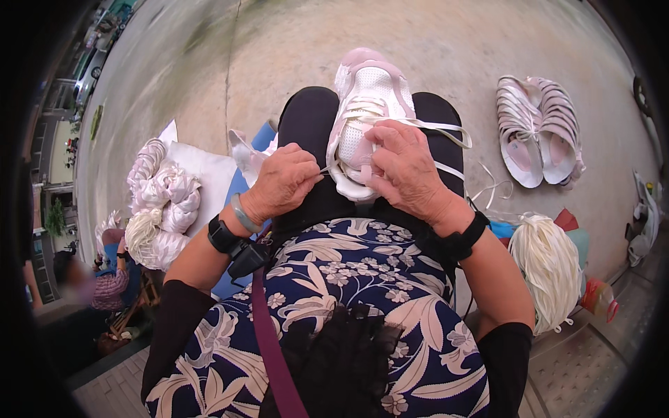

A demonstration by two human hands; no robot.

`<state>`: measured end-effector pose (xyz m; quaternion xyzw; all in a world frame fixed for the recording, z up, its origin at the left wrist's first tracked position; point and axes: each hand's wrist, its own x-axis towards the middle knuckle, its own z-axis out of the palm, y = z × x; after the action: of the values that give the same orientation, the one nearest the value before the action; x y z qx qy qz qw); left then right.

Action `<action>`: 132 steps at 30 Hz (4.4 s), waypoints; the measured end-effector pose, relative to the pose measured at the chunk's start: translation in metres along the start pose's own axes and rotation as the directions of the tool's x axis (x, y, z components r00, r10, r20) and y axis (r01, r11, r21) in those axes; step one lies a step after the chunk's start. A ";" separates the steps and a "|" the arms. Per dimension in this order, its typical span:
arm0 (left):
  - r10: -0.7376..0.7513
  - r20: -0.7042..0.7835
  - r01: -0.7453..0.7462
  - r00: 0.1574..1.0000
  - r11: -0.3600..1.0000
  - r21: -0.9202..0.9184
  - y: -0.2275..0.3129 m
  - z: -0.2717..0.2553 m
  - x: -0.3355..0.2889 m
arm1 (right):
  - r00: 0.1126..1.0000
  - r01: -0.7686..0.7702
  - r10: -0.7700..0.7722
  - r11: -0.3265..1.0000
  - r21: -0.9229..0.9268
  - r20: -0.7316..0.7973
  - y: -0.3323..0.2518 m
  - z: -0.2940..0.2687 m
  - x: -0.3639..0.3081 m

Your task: The recorder is lacing a pair of pink and white athletic shoes while seated outdoors.

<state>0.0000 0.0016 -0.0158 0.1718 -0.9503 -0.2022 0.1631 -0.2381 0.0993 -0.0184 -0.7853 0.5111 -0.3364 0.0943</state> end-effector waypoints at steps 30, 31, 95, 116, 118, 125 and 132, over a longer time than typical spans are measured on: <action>0.183 0.055 -0.189 0.982 0.968 0.167 0.031 0.031 -0.007 | 0.987 0.003 0.042 0.962 -0.273 0.157 -0.028 0.007 -0.034; 0.227 0.094 -0.241 0.969 0.950 0.198 0.031 0.032 -0.006 | 0.987 0.009 0.036 0.961 -0.275 0.158 -0.026 0.008 -0.035; -0.175 -0.182 0.211 0.968 0.957 0.199 0.025 0.008 0.065 | 0.924 -0.381 0.337 0.855 -0.352 -0.180 0.000 -0.002 0.009; -0.152 -0.079 0.159 0.985 0.982 0.102 0.014 0.035 0.108 | 0.928 -0.345 0.298 0.914 -0.214 -0.224 0.012 0.012 0.002; -0.163 -0.055 0.168 0.985 0.979 0.113 0.013 0.037 0.109 | 0.928 -0.351 0.309 0.914 -0.204 -0.208 0.013 0.014 0.001; -0.197 -0.119 0.209 0.973 0.972 0.103 0.020 0.047 0.111 | 0.888 -0.414 0.389 0.909 -0.059 -0.244 0.017 0.018 -0.003; -0.123 -0.262 0.152 0.957 0.984 0.094 0.028 0.052 0.105 | 0.885 -0.379 0.385 0.922 0.076 -0.260 0.021 0.015 -0.005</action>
<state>-0.1206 0.0017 -0.0230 0.2711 -0.9170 -0.1349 0.2597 -0.2452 0.0905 -0.0422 -0.6150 0.6595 -0.4212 0.0972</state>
